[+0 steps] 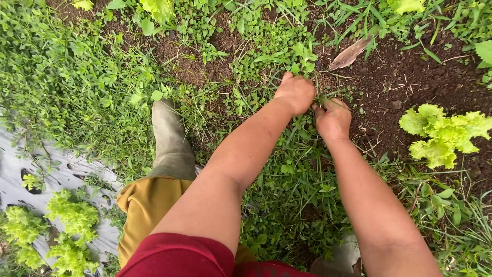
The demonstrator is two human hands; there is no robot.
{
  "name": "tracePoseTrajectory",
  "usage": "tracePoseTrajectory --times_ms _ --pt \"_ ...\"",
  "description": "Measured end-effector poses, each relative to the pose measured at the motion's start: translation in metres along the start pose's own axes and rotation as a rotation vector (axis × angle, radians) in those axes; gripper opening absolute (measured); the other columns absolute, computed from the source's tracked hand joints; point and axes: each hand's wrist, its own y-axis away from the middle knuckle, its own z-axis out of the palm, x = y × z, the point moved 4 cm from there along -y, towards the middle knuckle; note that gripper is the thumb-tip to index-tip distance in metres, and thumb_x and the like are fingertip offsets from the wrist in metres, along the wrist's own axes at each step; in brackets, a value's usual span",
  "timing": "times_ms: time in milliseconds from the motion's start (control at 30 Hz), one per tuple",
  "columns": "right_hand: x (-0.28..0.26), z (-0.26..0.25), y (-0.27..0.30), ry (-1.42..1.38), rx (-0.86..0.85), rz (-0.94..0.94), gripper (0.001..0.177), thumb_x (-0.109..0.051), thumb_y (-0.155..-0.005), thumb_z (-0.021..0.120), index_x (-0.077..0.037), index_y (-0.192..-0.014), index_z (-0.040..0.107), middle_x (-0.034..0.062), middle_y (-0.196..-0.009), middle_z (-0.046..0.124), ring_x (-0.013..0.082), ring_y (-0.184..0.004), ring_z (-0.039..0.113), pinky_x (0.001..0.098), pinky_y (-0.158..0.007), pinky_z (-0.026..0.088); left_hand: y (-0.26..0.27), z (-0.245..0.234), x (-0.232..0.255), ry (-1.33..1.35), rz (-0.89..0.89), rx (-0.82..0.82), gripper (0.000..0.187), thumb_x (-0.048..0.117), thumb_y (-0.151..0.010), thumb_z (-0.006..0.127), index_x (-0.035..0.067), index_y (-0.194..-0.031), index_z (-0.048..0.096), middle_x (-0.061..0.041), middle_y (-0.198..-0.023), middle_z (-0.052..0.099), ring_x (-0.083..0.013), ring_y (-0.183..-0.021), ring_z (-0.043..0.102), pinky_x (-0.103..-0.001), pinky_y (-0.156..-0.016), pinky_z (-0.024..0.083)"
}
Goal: The person kneels in a garden bed and removes weeds by hand from around several lettuce plants. They pull the weeds from the soil and toss them aside, clearing the area around the crops.
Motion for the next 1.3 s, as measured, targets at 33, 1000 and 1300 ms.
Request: tracePoseTrajectory --times_ms 33,1000,1300 --pt "0.004 0.005 0.001 -0.001 0.001 0.001 0.023 -0.024 -0.091 0.082 -0.008 -0.109 0.080 0.0145 -0.097 0.074 0.0397 -0.101 0.070 0.0502 -0.089 0.055 -0.001 0.004 -0.001 -0.002 0.001 0.000 0.021 0.015 -0.102 0.057 0.003 -0.110 0.073 -0.008 -0.100 0.073 -0.0253 -0.106 0.067 -0.049 -0.113 0.036" --pt "-0.022 0.015 -0.024 0.098 -0.141 0.083 0.026 -0.025 -0.091 0.079 -0.005 -0.108 0.079 0.0120 -0.097 0.073 0.0366 -0.101 0.071 0.0473 -0.091 0.057 -0.023 0.019 -0.020 0.064 -0.050 0.180 0.018 0.017 -0.096 0.065 0.005 -0.101 0.076 -0.005 -0.091 0.074 -0.0257 -0.096 0.071 -0.044 -0.098 0.044" --pt "0.008 0.035 -0.020 0.021 0.146 -0.062 0.009 -0.012 -0.088 0.077 -0.004 -0.084 0.077 0.0179 -0.082 0.072 0.0405 -0.086 0.072 0.0472 -0.078 0.060 0.001 0.002 -0.007 0.090 0.041 0.178 0.019 0.018 -0.098 0.063 0.009 -0.105 0.078 0.000 -0.092 0.073 -0.0213 -0.099 0.068 -0.042 -0.100 0.042"
